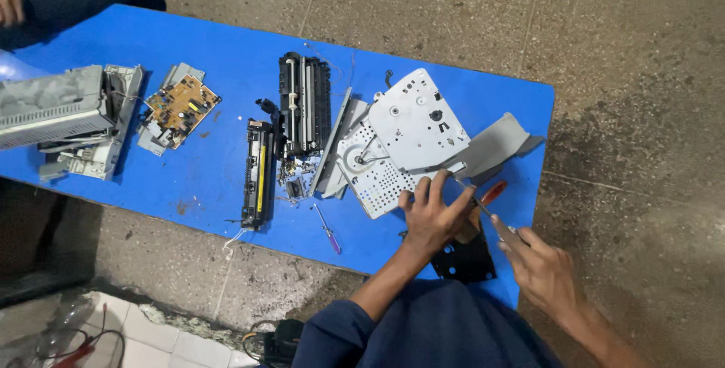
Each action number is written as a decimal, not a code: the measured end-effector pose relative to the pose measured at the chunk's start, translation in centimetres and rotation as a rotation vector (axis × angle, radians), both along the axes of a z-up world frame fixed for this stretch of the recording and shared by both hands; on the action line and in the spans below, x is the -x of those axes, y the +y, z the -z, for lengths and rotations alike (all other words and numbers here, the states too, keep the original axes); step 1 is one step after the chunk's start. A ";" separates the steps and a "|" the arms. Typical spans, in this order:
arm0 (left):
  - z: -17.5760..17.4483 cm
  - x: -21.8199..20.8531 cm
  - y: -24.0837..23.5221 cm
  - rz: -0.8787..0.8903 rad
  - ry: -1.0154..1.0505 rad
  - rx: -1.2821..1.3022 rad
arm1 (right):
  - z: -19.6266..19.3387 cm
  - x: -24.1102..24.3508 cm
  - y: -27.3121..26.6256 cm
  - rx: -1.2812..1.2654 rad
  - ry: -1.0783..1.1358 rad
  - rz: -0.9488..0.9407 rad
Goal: The person disassembles a white electronic device on a blue table using a screwdriver. They remove screws, separate casing parts, and place components on the table.
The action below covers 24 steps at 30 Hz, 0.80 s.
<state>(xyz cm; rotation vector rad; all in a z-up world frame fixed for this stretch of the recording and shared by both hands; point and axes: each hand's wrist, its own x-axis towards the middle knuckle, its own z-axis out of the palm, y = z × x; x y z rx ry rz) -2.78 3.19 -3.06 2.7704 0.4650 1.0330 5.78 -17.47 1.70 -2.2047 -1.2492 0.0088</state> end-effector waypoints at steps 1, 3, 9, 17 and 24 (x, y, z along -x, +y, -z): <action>0.1 0.2 0.1 0.009 0.007 -0.004 | 0.4 -0.4 0.0 -0.007 0.259 0.022; 0.4 -0.2 0.5 0.025 -0.003 -0.023 | 1.3 -2.2 0.3 -0.063 1.040 0.136; 2.1 -0.9 1.6 -0.026 -0.027 -0.189 | 2.0 -3.7 0.5 -0.202 1.778 0.147; 2.9 -1.7 1.6 -0.086 -0.068 -0.207 | -0.9 0.7 -1.5 -0.017 -0.037 0.087; 3.4 -1.6 1.2 -0.071 -0.067 -0.141 | 2.5 -0.9 -1.8 -0.328 1.414 0.337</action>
